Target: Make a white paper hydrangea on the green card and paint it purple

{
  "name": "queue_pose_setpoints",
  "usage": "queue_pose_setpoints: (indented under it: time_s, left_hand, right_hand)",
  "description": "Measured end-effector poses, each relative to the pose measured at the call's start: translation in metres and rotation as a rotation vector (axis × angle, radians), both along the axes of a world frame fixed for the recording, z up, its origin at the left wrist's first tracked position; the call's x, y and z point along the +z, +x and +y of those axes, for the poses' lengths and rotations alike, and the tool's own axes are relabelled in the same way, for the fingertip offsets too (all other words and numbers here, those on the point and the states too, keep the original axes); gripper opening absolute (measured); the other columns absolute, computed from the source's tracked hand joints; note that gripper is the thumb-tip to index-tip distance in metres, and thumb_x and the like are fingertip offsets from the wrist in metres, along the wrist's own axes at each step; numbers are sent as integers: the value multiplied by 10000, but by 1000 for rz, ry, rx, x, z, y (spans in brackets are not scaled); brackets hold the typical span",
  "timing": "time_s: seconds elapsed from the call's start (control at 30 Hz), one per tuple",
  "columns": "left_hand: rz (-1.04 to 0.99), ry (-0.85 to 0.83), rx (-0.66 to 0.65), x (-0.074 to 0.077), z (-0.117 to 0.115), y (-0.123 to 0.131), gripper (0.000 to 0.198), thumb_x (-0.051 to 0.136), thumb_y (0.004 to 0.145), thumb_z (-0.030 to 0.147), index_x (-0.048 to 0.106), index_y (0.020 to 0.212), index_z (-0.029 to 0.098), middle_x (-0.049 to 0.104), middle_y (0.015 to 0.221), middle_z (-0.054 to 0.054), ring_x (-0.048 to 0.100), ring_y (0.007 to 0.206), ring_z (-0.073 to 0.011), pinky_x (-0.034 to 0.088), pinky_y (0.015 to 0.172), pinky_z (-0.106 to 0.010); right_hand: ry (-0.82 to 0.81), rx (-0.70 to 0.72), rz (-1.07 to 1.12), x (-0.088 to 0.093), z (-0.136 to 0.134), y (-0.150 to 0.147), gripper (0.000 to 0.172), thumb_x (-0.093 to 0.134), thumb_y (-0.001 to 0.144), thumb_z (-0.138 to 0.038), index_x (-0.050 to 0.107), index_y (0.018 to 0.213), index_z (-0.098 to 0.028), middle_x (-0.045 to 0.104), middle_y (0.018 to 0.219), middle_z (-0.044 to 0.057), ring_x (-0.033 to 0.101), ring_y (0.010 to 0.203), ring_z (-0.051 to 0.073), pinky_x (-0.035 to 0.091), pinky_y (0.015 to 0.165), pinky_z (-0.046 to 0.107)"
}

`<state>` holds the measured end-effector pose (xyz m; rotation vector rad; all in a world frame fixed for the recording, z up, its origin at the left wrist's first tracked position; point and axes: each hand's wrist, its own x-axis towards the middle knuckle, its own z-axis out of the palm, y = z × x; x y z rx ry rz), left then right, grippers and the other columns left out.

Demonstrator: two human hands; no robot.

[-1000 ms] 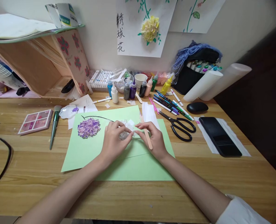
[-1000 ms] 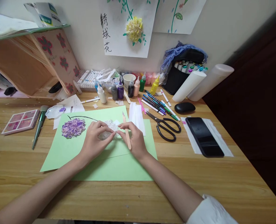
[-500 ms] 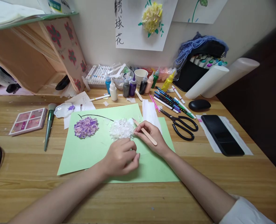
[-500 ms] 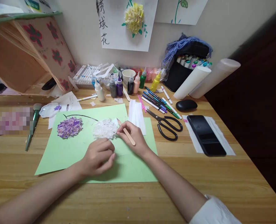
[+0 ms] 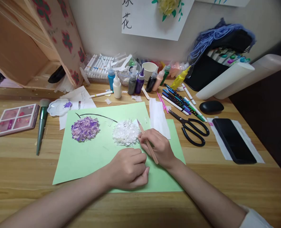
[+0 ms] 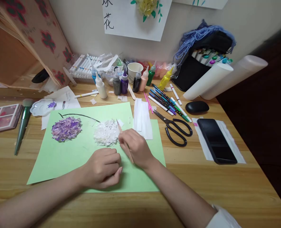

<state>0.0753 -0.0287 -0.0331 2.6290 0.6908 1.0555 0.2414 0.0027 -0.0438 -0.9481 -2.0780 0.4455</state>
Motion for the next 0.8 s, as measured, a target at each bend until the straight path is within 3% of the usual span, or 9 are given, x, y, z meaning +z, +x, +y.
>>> queue_pose_setpoints:
  time_s: [0.13,0.23,0.33,0.43,0.53,0.8]
  left_hand:
    - [11,-4,19,0,1,0,345,454,832,147,432,491,190,430,534,2,342,505,-123,271,483,-293]
    - [6,-13,20,2,0,0,339,459,825,132,443,491,187,445,529,0,338,507,-125,268,474,-291]
    - [3,-20,23,3,0,-1,347,462,821,126,434,481,187,443,521,3,310,497,-125,243,455,-296]
    - [9,-39,29,4,0,-1,352,457,823,124,425,478,188,441,523,5,297,492,-123,234,451,-297]
    - [1,-58,30,4,1,-2,349,453,829,121,425,487,189,448,528,5,305,490,-120,241,457,-295]
    - [-2,-63,23,5,1,-1,339,452,827,114,434,497,188,457,527,5,316,483,-115,247,457,-288]
  right_hand:
    - [-55,9,-25,0,-2,-1,146,544,855,-67,537,832,-211,681,810,43,641,780,189,507,676,309]
    - [-148,-39,113,3,-4,2,53,540,899,-199,589,882,-208,690,835,44,643,788,184,504,703,309]
    - [-318,-101,455,4,-3,9,322,355,979,-372,640,960,-224,681,790,26,622,734,169,489,679,303]
    - [-479,-100,678,4,0,15,547,242,984,-479,671,768,-219,594,563,3,530,545,149,423,549,281]
    - [-602,-102,665,3,4,17,630,269,971,-544,623,574,-206,517,453,-5,461,448,124,359,482,270]
    - [-658,-61,557,1,2,14,574,328,967,-564,634,650,-197,565,512,-9,510,501,114,383,519,251]
